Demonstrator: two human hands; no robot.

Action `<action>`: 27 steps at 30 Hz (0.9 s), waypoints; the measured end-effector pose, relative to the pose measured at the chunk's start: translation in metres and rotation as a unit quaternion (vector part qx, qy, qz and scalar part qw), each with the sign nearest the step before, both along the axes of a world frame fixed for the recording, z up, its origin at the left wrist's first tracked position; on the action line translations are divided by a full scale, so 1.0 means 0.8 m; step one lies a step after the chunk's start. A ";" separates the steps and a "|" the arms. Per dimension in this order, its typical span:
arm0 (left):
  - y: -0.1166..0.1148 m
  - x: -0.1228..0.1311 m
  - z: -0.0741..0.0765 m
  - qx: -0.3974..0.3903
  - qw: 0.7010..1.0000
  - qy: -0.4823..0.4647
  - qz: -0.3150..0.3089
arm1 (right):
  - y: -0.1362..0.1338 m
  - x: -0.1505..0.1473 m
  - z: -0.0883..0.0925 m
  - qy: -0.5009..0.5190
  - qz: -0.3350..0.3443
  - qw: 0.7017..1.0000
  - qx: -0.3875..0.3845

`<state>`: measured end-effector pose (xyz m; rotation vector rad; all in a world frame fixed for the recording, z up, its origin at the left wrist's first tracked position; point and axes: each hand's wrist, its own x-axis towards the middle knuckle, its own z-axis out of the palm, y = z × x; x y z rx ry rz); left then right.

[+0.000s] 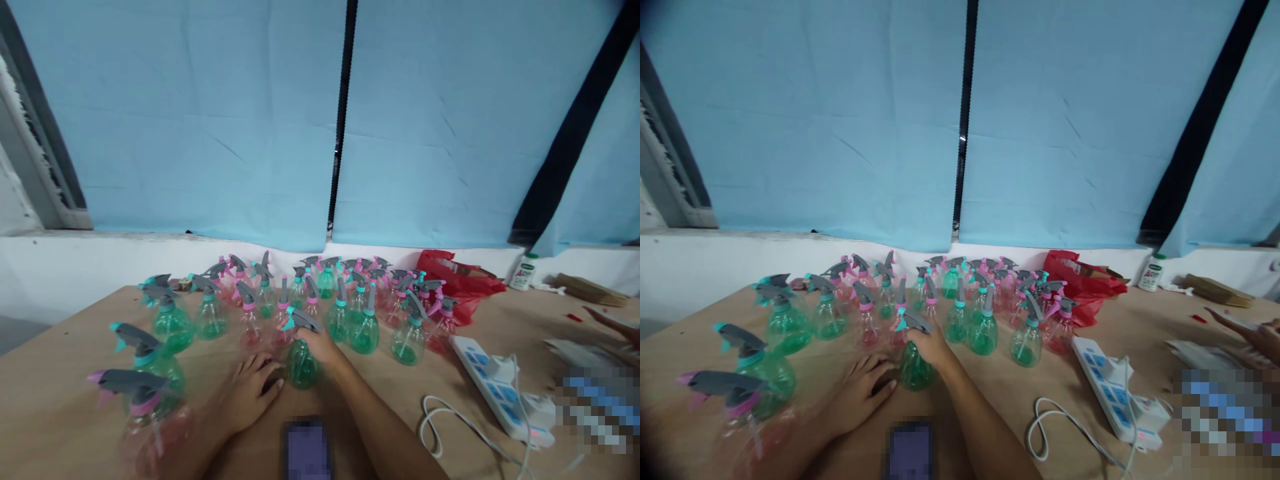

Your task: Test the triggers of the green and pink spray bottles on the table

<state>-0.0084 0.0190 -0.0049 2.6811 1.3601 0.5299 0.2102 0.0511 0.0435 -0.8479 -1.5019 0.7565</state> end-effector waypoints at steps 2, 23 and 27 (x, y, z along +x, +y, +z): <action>-0.001 0.000 0.001 -0.003 1.000 0.005 -0.001 | 0.000 -0.001 0.001 0.033 0.040 0.998 -0.024; 0.004 -0.002 -0.008 0.013 1.000 0.004 -0.003 | 0.006 0.000 -0.011 0.072 0.085 0.994 -0.006; -0.001 -0.001 -0.003 0.007 1.000 0.004 0.002 | -0.008 0.003 -0.021 0.113 0.005 0.993 0.034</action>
